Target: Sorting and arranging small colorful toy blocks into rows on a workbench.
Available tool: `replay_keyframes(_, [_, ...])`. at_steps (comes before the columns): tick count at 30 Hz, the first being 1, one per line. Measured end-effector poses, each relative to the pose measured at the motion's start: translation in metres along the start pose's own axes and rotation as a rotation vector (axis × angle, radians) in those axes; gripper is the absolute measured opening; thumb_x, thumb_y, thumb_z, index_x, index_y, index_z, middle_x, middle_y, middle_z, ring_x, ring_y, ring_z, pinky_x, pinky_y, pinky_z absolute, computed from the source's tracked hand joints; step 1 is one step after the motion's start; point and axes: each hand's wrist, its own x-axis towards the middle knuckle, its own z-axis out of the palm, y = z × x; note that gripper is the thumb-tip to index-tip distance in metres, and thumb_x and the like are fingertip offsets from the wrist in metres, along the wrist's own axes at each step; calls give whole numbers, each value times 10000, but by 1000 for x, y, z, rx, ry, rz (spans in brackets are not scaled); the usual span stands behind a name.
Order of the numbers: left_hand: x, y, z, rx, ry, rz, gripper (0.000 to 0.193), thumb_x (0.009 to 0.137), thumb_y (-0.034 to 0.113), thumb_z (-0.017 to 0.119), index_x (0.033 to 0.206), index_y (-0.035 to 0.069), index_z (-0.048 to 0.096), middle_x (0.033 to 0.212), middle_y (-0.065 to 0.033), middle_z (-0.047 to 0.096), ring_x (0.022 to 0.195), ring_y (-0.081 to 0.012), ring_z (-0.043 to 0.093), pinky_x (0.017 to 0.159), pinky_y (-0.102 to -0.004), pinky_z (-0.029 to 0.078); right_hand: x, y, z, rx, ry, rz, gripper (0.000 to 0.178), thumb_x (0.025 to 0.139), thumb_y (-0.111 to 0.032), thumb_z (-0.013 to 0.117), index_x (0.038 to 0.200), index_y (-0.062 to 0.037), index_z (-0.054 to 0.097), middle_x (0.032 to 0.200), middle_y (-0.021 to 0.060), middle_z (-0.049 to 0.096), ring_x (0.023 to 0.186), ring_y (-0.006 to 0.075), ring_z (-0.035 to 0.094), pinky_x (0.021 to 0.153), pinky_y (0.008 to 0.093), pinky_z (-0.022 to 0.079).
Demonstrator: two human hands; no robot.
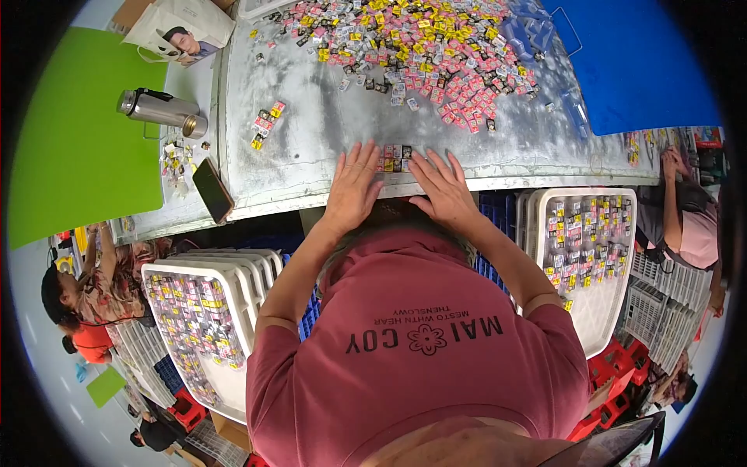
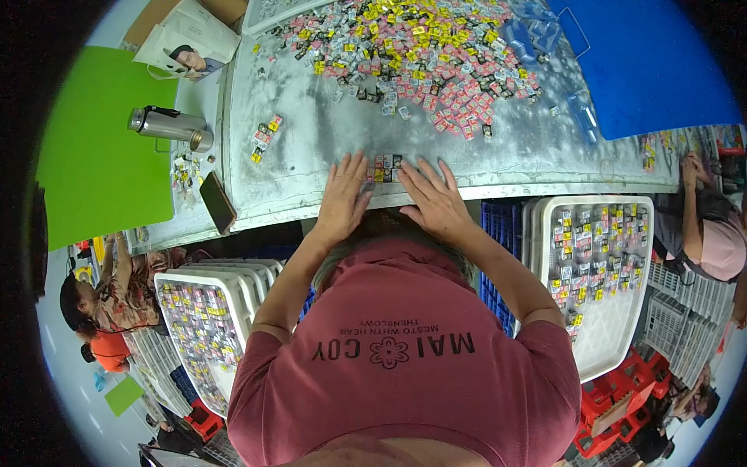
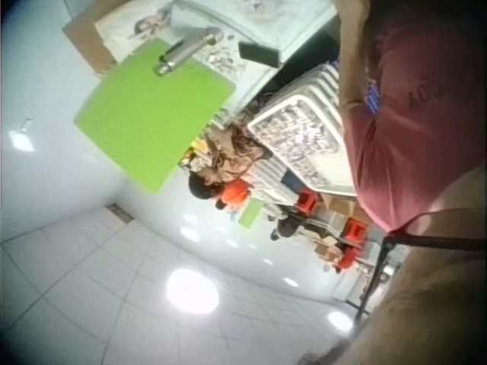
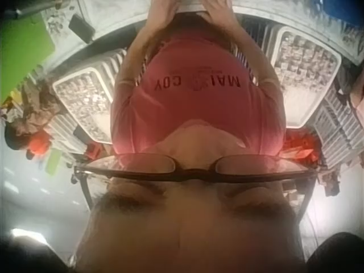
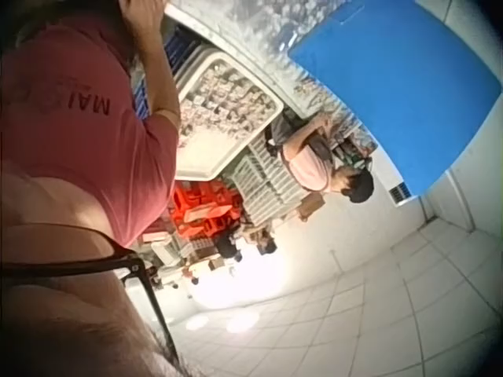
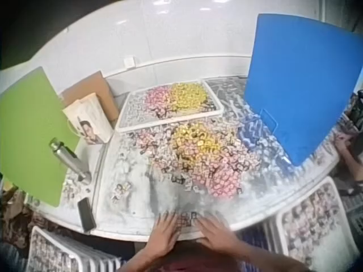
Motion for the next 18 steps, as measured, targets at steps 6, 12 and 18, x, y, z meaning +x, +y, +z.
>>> replay_keyframes(6, [0, 6, -2, 232, -164, 54, 727, 985, 269, 620, 1609, 83, 297, 1685, -151, 245, 1549, -390, 219, 1236, -599, 139, 3, 6, 4, -67, -40, -29, 709, 894, -389, 715, 1488, -71, 493, 1604, 67, 419, 1487, 320, 352, 1229, 574, 198])
replay_keyframes(12, [12, -6, -11, 8, -38, -41, 816, 912, 313, 708, 1596, 83, 325, 1682, -143, 256, 1556, -382, 206, 1243, -592, 125, 2, 18, -2, 90, -26, -2, 683, 875, -325, 747, 1471, -83, 517, 1592, 93, 440, 1486, 329, 371, 1229, 551, 220])
replay_keyframes(18, [42, -3, -7, 50, -84, 107, 882, 776, 272, 831, 1541, 100, 426, 1594, -188, 382, 1507, -404, 294, 1224, -571, 222, -9, 58, -6, 229, 315, 234, 437, 873, -113, 753, 1294, -47, 659, 1417, 159, 594, 1289, 355, 555, 1090, 431, 422])
